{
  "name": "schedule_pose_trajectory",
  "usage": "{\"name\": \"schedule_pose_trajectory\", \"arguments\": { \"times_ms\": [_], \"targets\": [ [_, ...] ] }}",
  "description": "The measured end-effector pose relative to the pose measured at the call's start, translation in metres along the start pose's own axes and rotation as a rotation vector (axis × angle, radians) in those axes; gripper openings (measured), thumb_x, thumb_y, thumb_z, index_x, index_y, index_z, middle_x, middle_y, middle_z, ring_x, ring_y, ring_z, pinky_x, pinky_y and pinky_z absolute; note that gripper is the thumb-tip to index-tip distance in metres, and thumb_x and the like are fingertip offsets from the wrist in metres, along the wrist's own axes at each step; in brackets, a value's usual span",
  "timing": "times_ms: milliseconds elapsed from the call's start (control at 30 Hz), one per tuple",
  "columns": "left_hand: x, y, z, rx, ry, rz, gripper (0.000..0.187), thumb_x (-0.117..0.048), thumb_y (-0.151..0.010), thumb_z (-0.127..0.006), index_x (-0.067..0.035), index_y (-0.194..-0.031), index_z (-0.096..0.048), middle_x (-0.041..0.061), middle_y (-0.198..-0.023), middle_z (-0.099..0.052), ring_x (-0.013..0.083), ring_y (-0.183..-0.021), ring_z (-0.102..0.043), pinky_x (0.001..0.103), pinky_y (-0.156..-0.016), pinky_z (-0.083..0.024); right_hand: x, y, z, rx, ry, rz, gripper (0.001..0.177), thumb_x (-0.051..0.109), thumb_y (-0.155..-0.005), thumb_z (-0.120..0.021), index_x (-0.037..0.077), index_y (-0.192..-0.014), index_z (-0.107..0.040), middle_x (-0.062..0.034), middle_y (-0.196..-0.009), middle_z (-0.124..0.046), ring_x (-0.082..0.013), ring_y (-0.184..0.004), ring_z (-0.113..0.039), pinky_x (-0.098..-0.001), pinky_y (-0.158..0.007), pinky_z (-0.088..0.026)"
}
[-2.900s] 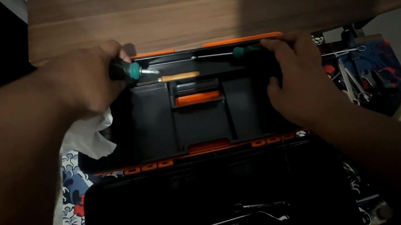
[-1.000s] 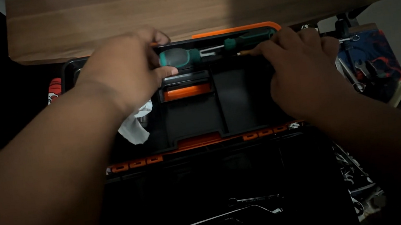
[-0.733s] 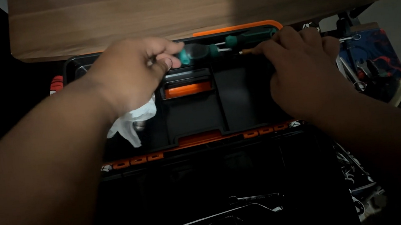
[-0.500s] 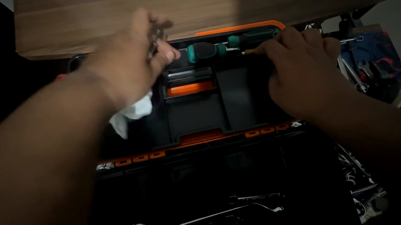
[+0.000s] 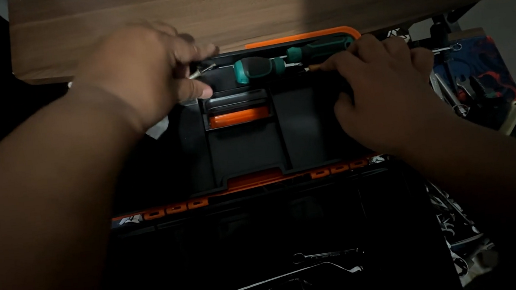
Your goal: Organizing and cleaning various hand tools like wrenches and screwdrivers inside a toolbox.
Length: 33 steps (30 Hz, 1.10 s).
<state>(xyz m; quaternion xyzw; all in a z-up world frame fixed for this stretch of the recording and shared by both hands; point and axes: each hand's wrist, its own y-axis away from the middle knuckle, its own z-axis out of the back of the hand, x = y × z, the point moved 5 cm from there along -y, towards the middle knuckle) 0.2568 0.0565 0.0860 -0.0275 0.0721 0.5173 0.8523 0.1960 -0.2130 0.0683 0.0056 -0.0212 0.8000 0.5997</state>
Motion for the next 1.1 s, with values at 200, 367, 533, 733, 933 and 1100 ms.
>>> {"name": "schedule_pose_trajectory", "arguments": {
  "times_ms": [200, 367, 533, 733, 933, 1100],
  "targets": [
    [-0.007, 0.005, 0.016, 0.144, 0.116, 0.079, 0.038, -0.033, -0.084, -0.077, -0.028, -0.121, -0.075, -0.005, -0.123, -0.074, 0.0174, -0.114, -0.069, 0.037, -0.1, -0.054, 0.001, 0.0, 0.0, -0.01, 0.005, 0.02, 0.059, 0.026, -0.079, -0.066, 0.022, -0.137, -0.061, -0.0131, -0.132, -0.05, -0.0348, -0.122, -0.042, -0.0547, -0.099, -0.029],
    [0.012, 0.004, 0.01, 0.11, -0.093, -0.054, 0.066, -0.036, -0.075, -0.089, -0.027, -0.136, -0.068, 0.004, -0.128, -0.069, 0.0262, -0.116, -0.065, 0.046, -0.095, -0.052, 0.001, -0.003, -0.001, 0.039, -0.003, -0.024, 0.058, 0.026, -0.08, -0.065, 0.021, -0.137, -0.059, -0.0122, -0.13, -0.051, -0.0341, -0.124, -0.042, -0.0545, -0.102, -0.029],
    [0.017, 0.028, 0.024, 0.442, -0.272, 0.332, 0.059, -0.021, -0.097, -0.071, -0.032, -0.151, -0.05, 0.01, -0.119, -0.072, 0.0273, -0.111, -0.07, 0.042, -0.098, -0.055, 0.0, -0.003, -0.005, 0.026, 0.014, -0.016, 0.058, 0.026, -0.077, -0.067, 0.021, -0.135, -0.06, -0.0114, -0.133, -0.051, -0.0345, -0.125, -0.042, -0.0571, -0.101, -0.029],
    [0.033, 0.03, -0.002, 0.196, 0.065, 0.23, 0.058, 0.01, -0.083, -0.065, -0.023, -0.13, -0.072, 0.0, -0.135, -0.068, 0.0212, -0.121, -0.066, 0.037, -0.102, -0.052, 0.003, -0.003, -0.003, 0.053, 0.012, -0.049, 0.057, 0.026, -0.08, -0.065, 0.023, -0.137, -0.059, -0.0106, -0.134, -0.05, -0.0345, -0.127, -0.042, -0.0567, -0.104, -0.03],
    [0.017, 0.031, 0.001, 0.212, 0.187, 0.362, 0.032, -0.01, -0.102, -0.056, -0.03, -0.118, -0.075, -0.002, -0.131, -0.068, 0.0218, -0.118, -0.064, 0.037, -0.103, -0.05, -0.001, -0.001, -0.006, 0.128, 0.064, -0.089, 0.061, 0.029, -0.083, -0.063, 0.023, -0.143, -0.054, -0.0127, -0.131, -0.049, -0.0345, -0.125, -0.041, -0.057, -0.104, -0.029],
    [-0.023, 0.036, 0.025, 0.214, 0.428, 0.508, 0.025, -0.014, -0.102, -0.06, -0.027, -0.11, -0.079, -0.002, -0.13, -0.073, 0.0226, -0.102, -0.073, 0.039, -0.087, -0.06, 0.002, 0.002, -0.003, 0.094, 0.035, -0.044, 0.061, 0.027, -0.083, -0.062, 0.023, -0.143, -0.054, -0.0114, -0.133, -0.048, -0.0347, -0.127, -0.04, -0.0571, -0.106, -0.027]
  ]
}}
